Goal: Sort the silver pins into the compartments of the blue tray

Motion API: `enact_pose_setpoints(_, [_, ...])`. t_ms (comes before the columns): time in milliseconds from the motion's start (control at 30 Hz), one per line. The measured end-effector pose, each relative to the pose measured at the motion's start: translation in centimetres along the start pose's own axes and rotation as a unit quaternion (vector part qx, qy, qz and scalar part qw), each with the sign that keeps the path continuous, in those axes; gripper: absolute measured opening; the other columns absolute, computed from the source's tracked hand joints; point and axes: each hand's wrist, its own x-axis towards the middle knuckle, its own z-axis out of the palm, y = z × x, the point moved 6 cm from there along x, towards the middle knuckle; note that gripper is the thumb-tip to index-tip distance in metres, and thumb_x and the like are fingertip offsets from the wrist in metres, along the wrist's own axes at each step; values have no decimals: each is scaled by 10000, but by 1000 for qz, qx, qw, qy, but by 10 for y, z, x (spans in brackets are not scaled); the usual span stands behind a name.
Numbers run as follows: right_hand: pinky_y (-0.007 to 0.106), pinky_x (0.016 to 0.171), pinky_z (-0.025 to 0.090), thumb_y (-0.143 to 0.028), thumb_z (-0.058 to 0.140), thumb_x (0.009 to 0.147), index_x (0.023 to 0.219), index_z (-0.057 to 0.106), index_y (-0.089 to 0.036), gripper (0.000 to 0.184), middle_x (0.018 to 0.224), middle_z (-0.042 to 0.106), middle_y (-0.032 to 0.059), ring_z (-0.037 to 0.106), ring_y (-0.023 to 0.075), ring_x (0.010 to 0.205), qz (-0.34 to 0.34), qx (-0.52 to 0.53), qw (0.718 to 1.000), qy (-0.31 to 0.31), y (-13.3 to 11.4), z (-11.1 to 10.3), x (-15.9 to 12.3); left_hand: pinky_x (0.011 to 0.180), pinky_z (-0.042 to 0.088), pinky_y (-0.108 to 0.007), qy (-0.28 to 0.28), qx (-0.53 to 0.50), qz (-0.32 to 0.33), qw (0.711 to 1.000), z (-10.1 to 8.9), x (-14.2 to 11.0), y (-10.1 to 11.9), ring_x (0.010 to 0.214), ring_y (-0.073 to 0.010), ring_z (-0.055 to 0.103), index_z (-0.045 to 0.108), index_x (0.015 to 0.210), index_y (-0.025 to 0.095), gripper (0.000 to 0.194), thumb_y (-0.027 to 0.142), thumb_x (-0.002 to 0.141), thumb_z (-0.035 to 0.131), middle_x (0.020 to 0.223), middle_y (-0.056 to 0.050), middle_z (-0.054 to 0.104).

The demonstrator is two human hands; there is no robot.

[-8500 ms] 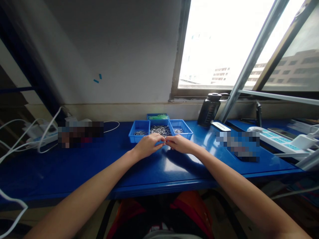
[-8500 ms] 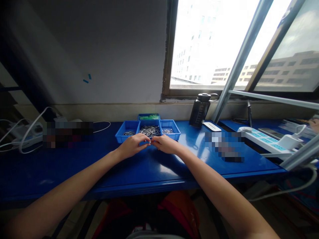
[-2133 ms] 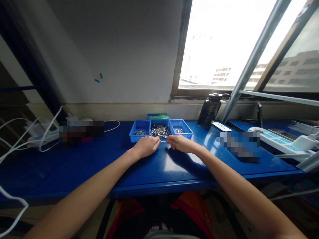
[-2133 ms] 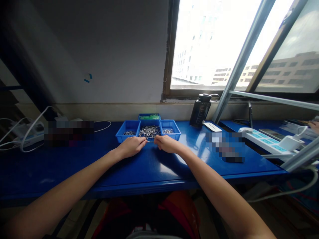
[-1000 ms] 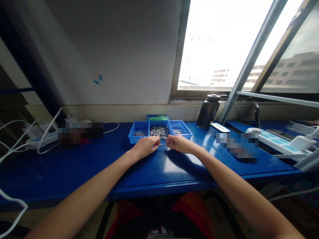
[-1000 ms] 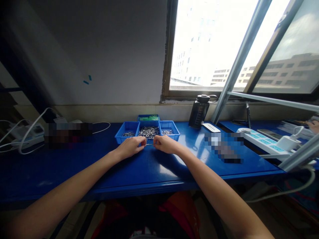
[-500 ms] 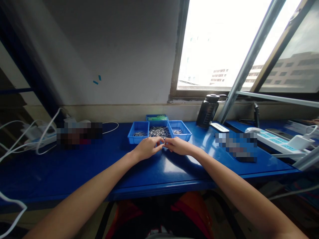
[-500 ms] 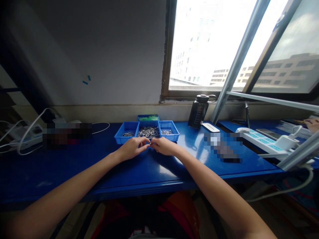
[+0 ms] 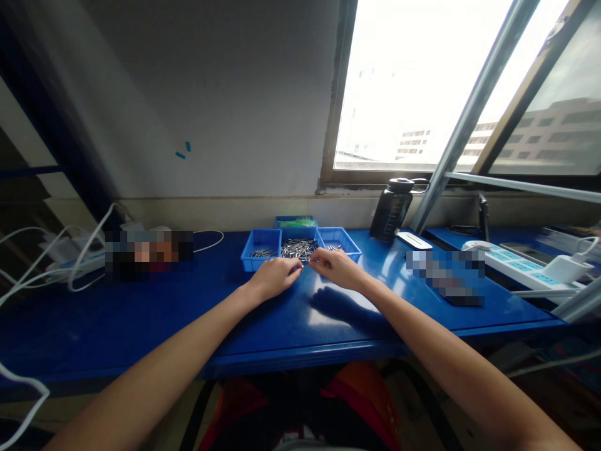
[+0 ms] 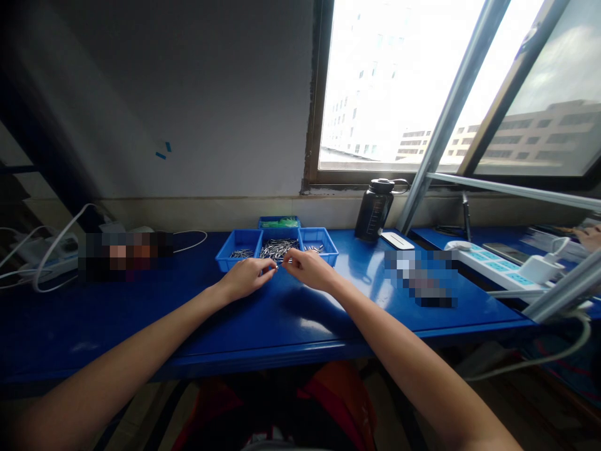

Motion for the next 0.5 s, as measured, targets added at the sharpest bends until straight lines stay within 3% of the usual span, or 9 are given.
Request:
enact_pose_setpoints(200, [179,495,304,-356,494,791,921,560,-172,235,525,491,-55,411,65,469,-19,32,998,-42,-5,10,-2,632,411,-233,-29,-7,-3,1000,5,-1,2,724,-163,590,590,958,229,255,338,833,396,810,-26,646])
enact_pose_setpoints(500, [190,525,305,-286,451,822,861,585,-176,178,534,519,-35,441,75,494,-4,-9,1000,-15,1,0,0,528,355,-213,21,-24,-14,999,-3,0,-2,595,-131,551,566,865,198,233,363,824,407,659,2,602])
